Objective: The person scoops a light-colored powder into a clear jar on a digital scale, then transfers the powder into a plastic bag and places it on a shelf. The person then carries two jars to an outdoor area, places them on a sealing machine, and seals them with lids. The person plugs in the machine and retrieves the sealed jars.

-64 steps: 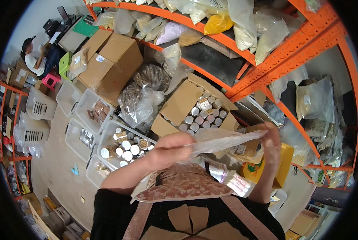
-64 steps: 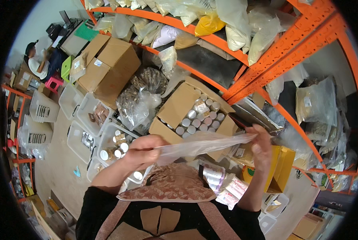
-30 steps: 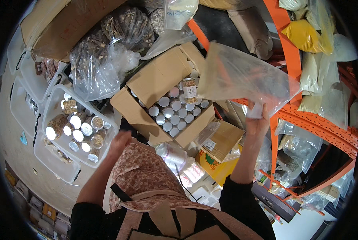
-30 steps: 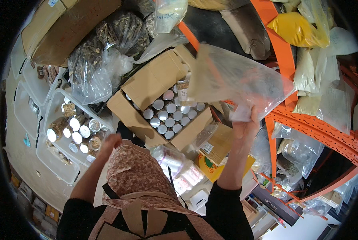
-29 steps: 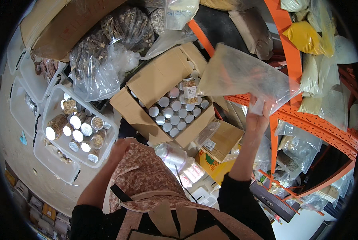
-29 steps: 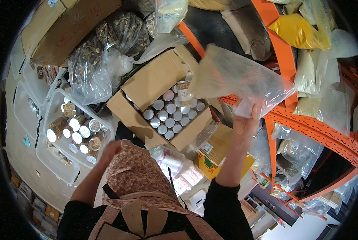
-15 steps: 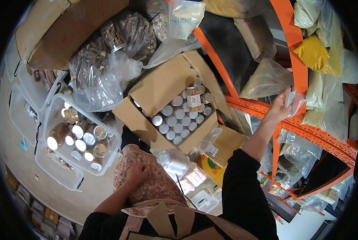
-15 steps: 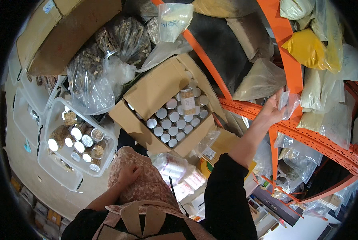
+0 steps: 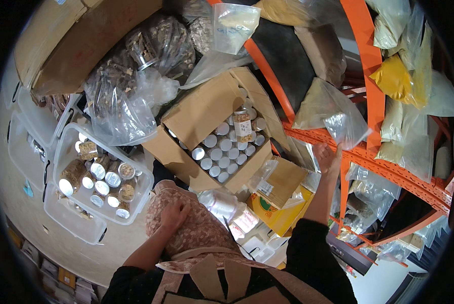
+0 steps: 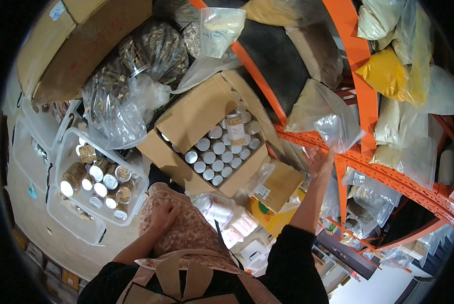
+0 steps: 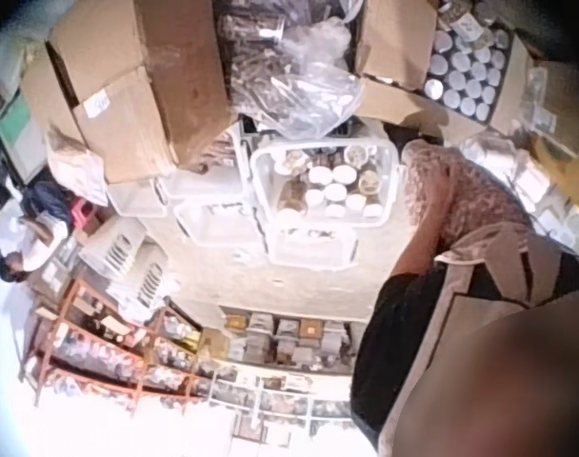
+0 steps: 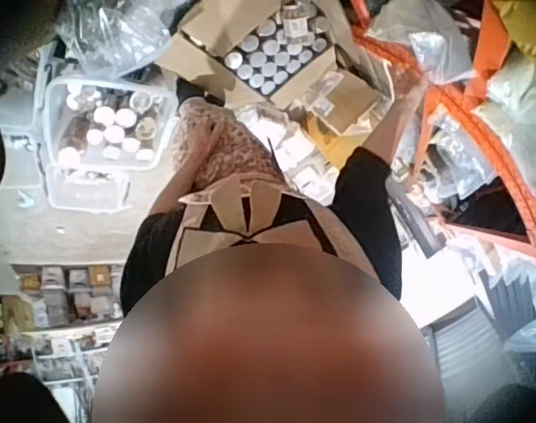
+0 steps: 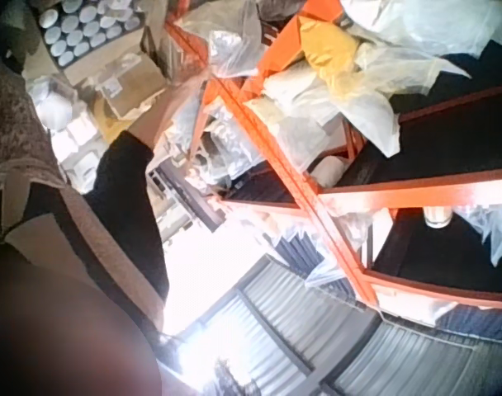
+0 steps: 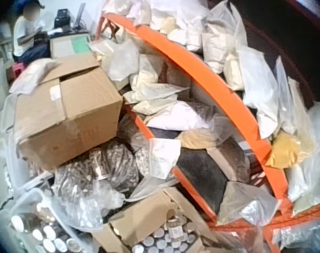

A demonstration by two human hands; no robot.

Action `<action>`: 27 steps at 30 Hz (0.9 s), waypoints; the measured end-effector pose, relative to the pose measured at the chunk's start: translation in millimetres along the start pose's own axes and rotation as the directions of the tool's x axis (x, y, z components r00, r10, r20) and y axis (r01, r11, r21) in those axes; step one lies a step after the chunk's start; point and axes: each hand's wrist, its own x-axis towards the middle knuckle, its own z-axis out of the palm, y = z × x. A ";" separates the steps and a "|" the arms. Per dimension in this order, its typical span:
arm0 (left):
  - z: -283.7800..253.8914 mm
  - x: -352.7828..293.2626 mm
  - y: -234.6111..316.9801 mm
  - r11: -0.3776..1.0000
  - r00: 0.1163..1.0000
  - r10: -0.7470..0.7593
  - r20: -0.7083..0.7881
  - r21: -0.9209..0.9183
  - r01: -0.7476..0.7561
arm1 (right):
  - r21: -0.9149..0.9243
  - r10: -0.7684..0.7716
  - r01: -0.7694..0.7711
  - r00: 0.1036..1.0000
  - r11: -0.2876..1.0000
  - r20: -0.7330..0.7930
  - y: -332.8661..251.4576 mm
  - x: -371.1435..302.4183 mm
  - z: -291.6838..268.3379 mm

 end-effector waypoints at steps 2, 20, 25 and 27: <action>-4.6 3.5 1.2 1.000 1.000 -0.017 0.017 -0.010 0.018 | -0.289 0.055 -0.025 0.994 0.957 0.098 -1.0 -34.4 12.5; 2.4 12.5 20.8 0.999 0.999 -0.023 0.031 -0.035 0.024 | -0.701 -0.135 0.589 0.795 0.403 0.591 23.4 65.0 325.6; 6.0 13.3 25.6 0.999 0.999 -0.002 -0.041 -0.044 0.001 | -0.610 -0.632 0.792 0.487 0.028 0.603 99.1 75.5 405.3; 5.4 11.7 25.4 0.998 0.997 -0.046 -0.066 -0.037 0.044 | -0.660 -0.600 0.742 0.583 0.118 0.548 104.3 87.4 413.2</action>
